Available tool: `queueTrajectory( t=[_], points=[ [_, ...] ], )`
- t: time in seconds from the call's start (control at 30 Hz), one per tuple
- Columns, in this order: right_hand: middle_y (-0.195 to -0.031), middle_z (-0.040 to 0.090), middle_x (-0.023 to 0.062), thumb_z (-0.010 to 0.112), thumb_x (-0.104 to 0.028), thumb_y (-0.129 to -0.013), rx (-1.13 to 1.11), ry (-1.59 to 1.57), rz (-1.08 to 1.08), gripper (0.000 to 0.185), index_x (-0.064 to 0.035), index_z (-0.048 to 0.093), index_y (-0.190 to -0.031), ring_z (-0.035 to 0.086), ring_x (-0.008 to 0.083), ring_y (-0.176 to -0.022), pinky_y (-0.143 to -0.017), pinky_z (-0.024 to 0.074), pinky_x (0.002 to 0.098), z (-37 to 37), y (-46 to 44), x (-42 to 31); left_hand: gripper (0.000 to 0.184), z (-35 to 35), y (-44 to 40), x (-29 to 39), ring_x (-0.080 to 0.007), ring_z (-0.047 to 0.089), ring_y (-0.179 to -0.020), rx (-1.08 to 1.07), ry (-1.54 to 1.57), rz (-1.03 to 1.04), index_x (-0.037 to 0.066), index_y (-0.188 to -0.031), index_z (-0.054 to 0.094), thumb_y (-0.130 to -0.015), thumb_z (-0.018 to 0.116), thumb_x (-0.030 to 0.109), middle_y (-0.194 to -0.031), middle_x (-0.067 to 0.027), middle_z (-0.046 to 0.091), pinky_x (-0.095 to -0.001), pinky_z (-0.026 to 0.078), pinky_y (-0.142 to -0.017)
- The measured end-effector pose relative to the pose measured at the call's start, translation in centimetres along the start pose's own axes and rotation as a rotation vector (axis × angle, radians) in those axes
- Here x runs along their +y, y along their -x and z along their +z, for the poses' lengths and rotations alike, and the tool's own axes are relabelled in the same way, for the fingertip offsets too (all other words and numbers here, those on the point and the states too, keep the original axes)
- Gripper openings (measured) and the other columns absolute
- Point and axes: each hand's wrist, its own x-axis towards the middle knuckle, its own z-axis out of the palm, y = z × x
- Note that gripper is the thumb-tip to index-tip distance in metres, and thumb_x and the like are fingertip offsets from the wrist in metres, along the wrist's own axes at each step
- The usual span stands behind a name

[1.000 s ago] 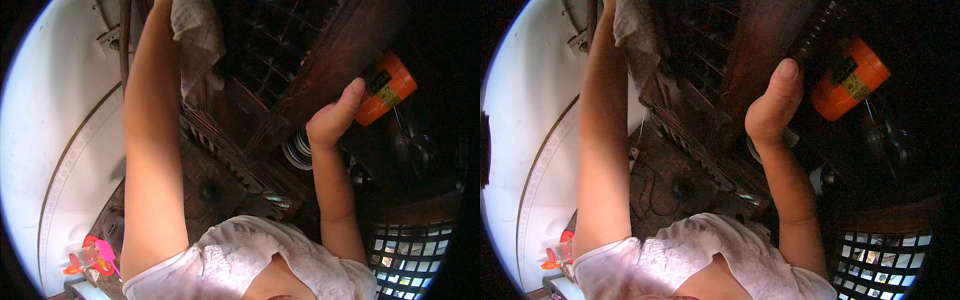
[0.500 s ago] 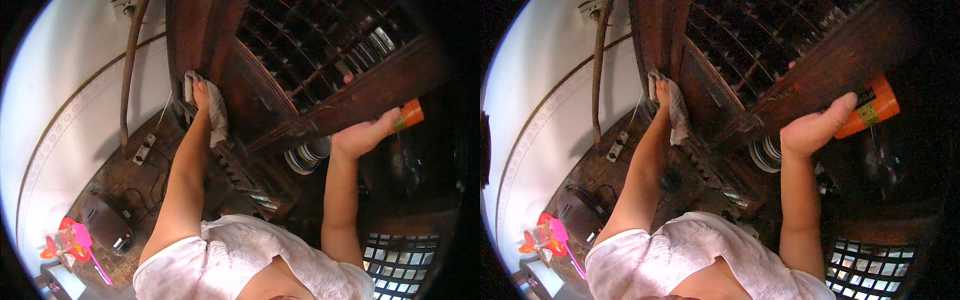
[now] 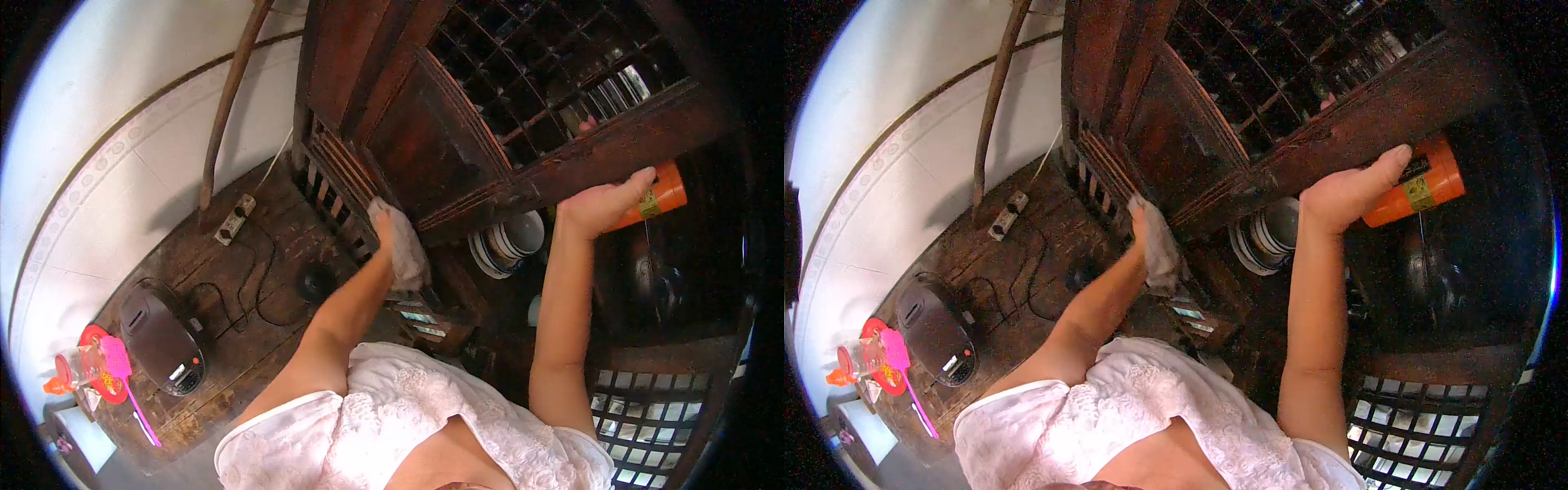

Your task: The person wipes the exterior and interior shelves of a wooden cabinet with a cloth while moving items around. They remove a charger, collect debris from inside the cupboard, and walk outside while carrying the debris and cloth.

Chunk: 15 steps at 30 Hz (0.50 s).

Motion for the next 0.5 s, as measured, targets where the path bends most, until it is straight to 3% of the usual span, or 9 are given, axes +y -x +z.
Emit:
queueTrajectory(
  t=[0.03,0.1,0.13,0.3,0.33,0.37,0.43,0.5],
  points=[
    [-0.112,0.047,0.0181,0.026,-0.044,-0.086,0.036,0.087,-0.023,0.056,-0.0042,0.034,-0.125,0.055,0.0297,-0.094,-0.087,0.043,0.0395,-0.4,-0.2,0.3,0.038,-0.7,2.0,-0.5,-0.0244,0.048,-0.071,0.095,-0.085,-0.089,0.007,-0.094,0.056,-0.086,0.036,0.038,-0.078,-0.0093,0.055,-0.0356,0.04,-0.064],
    [-0.111,0.048,0.0182,0.027,-0.044,-0.086,0.072,0.174,-0.043,0.056,-0.0045,0.034,-0.125,0.055,0.0297,-0.095,-0.088,0.0428,0.0395,-0.5,-0.2,0.1,0.053,-3.9,-4.6,-8.9,-0.0205,0.052,-0.077,-0.151,0.066,-0.333,0.01,-0.106,0.054,-0.084,0.032,0.053,-0.091,-0.0074,0.056,-0.0354,0.042,-0.071],
    [-0.112,0.047,0.0185,0.027,-0.044,-0.086,0.051,0.161,-0.033,0.056,-0.0047,0.033,-0.125,0.055,0.0296,-0.095,-0.088,0.0425,0.0393,-0.4,-0.1,0.0,0.053,-4.8,-4.0,-9.1,-0.0205,0.052,-0.077,-0.15,0.068,-0.328,0.01,-0.106,0.054,-0.084,0.032,0.053,-0.091,-0.0074,0.056,-0.0354,0.042,-0.071],
    [-0.113,0.047,0.0195,0.027,-0.046,-0.086,0.059,0.128,0.038,0.057,-0.0054,0.032,-0.126,0.054,0.0294,-0.096,-0.088,0.0415,0.0389,-0.9,-0.2,0.3,0.036,-8.0,0.3,-4.3,-0.0179,0.044,-0.062,-0.421,-0.529,0.163,0.006,-0.081,0.05,-0.087,0.039,0.039,-0.068,-0.0056,0.048,-0.0351,0.039,-0.055],
    [-0.113,0.047,0.0196,0.027,-0.047,-0.086,0.018,0.071,0.064,0.058,-0.0056,0.032,-0.127,0.054,0.0296,-0.096,-0.088,0.0413,0.0388,-0.4,0.1,-0.1,0.033,-6.8,-0.2,-2.3,-0.016,0.044,-0.061,-0.133,-0.333,0.043,0.006,-0.077,0.05,-0.088,0.039,0.035,-0.066,-0.0043,0.048,-0.0327,0.039,-0.053],
    [-0.113,0.047,0.0197,0.027,-0.048,-0.086,-0.003,0.042,0.077,0.059,-0.0057,0.031,-0.127,0.054,0.0297,-0.096,-0.088,0.0411,0.0388,0.0,0.2,-0.4,0.033,-7.8,-6.1,-2.9,-0.0156,0.044,-0.06,-0.159,-0.366,0.451,0.005,-0.078,0.048,-0.088,0.039,0.035,-0.067,-0.0035,0.048,-0.0334,0.039,-0.053],
    [-0.112,0.048,0.0201,0.026,-0.049,-0.087,0.013,0.006,0.104,0.06,-0.0053,0.031,-0.127,0.054,0.03,-0.096,-0.088,0.0412,0.0391,0.6,0.5,-0.8,0.036,-5.6,-3.9,7.4,-0.0182,0.048,-0.063,-0.103,-0.2,0.682,0.002,-0.081,0.049,-0.089,0.037,0.035,-0.071,-0.0065,0.05,-0.0352,0.041,-0.055],
    [-0.111,0.049,0.0204,0.025,-0.049,-0.087,0.047,0.001,0.123,0.06,-0.0048,0.032,-0.127,0.054,0.0302,-0.096,-0.087,0.0414,0.0393,0.6,0.6,-0.5,0.039,-1.2,-2.2,15.4,-0.0228,0.05,-0.072,-0.134,-0.014,0.97,-0.003,-0.09,0.051,-0.088,0.039,0.034,-0.078,-0.0107,0.052,-0.0369,0.04,-0.068]
  ],
)
